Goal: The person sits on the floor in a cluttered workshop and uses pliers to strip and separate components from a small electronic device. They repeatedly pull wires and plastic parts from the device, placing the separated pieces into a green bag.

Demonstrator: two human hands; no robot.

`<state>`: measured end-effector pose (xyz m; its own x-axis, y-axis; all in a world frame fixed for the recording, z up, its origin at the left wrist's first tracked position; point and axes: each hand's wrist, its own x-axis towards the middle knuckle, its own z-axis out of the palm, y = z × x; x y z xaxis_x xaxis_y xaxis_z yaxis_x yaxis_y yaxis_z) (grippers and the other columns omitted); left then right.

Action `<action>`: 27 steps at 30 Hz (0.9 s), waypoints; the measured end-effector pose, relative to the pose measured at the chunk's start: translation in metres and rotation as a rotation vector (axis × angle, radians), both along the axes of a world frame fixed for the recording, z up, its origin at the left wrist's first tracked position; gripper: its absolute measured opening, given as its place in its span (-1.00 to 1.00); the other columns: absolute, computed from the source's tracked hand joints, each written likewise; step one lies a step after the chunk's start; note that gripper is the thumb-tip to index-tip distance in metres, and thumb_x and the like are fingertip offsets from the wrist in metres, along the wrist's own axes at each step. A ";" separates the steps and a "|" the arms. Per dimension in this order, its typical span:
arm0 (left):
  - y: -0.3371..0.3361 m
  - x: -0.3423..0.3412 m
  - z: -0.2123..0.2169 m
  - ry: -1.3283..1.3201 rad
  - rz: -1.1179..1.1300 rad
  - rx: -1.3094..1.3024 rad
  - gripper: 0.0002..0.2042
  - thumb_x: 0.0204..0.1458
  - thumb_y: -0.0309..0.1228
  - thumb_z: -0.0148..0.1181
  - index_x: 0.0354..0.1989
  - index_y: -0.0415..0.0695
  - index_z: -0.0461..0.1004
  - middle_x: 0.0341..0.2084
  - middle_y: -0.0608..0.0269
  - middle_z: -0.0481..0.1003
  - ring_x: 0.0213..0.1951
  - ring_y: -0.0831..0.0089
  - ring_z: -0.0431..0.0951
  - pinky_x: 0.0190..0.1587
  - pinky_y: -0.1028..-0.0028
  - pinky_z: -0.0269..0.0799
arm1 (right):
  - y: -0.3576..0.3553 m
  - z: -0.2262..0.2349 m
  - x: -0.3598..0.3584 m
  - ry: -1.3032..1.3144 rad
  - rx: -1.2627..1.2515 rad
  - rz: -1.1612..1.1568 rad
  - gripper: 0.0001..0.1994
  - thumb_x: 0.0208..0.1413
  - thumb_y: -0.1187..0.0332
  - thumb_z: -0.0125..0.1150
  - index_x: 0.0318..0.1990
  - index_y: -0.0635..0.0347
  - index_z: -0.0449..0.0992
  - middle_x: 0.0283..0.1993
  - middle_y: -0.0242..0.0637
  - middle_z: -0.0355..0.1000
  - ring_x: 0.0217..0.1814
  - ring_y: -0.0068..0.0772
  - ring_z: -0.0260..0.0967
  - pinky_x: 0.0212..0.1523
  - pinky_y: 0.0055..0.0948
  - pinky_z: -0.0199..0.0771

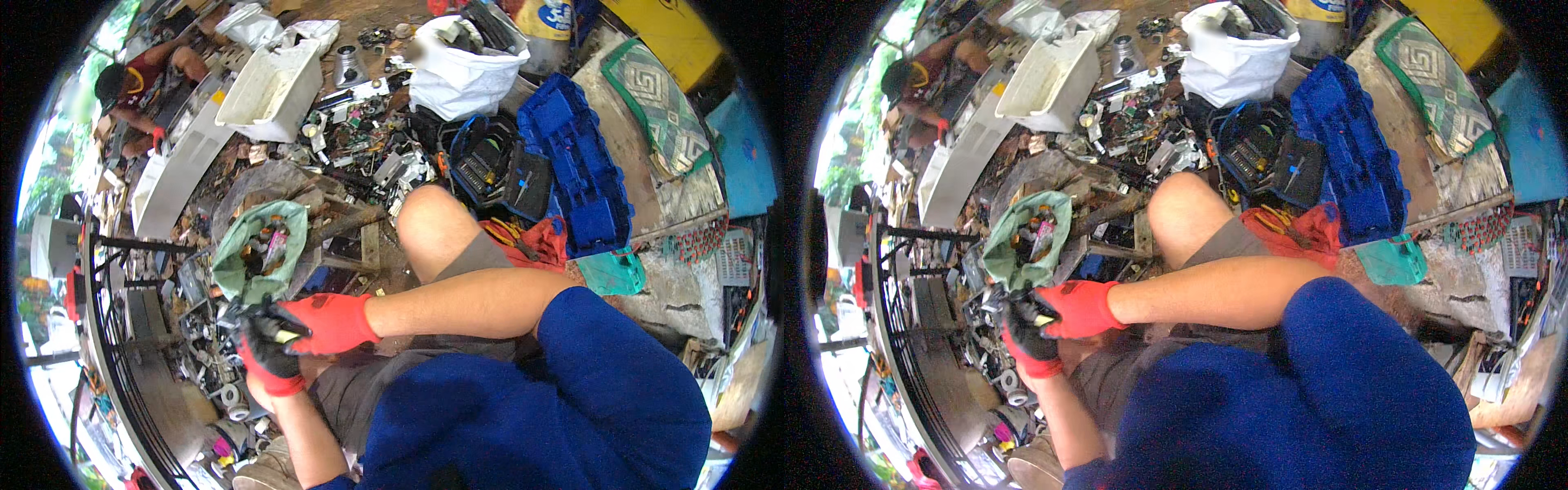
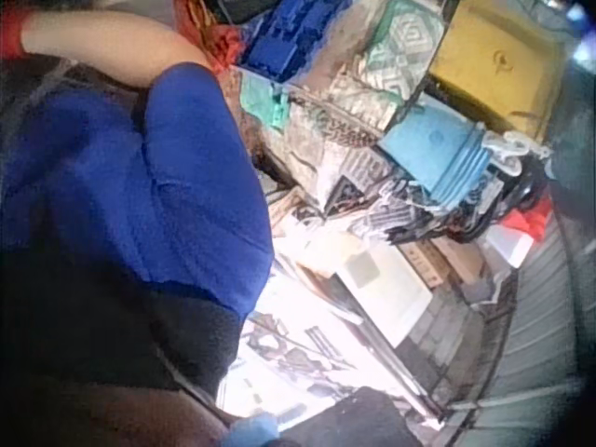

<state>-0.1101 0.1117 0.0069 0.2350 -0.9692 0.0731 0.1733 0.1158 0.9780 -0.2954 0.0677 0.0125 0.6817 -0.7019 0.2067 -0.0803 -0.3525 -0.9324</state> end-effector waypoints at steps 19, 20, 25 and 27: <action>-0.016 0.050 -0.001 -0.714 -0.045 -0.001 -0.65 0.22 -0.41 -0.11 0.12 -0.29 0.38 0.19 0.03 0.29 0.10 0.27 0.37 0.10 0.33 0.33 | 0.004 -0.229 -0.340 0.633 0.260 -1.319 -0.65 0.16 0.28 0.01 0.03 0.30 0.44 -0.04 0.00 0.46 0.03 -0.02 0.41 0.05 -0.22 0.40; -0.018 0.036 0.008 -0.836 -0.081 -0.091 -0.66 0.21 -0.44 -0.10 0.12 -0.29 0.38 0.20 0.02 0.29 0.10 0.26 0.37 0.09 0.33 0.34 | 0.024 -0.238 -0.323 0.650 0.333 -1.204 -0.64 0.15 0.25 0.01 0.03 0.26 0.45 0.00 0.08 0.42 0.07 0.08 0.37 0.09 -0.17 0.37; -0.022 0.041 0.014 -0.911 -0.081 -0.061 -0.65 0.18 -0.50 -0.09 0.13 -0.32 0.35 0.20 0.00 0.28 0.11 0.24 0.36 0.07 0.35 0.37 | 0.066 -0.200 -0.251 0.689 0.468 -0.930 -0.61 0.11 0.24 0.05 0.11 0.04 0.40 0.10 0.02 0.37 0.13 0.10 0.33 0.11 -0.13 0.36; -0.021 0.041 0.012 -0.909 -0.109 -0.042 -0.69 0.20 -0.45 -0.07 0.09 -0.19 0.39 0.10 -0.04 0.30 0.11 0.15 0.33 0.14 0.19 0.26 | 0.074 -0.201 -0.252 0.704 0.399 -0.895 -0.59 0.11 0.23 0.05 0.13 0.04 0.37 0.11 0.00 0.37 0.12 0.09 0.33 0.10 -0.12 0.37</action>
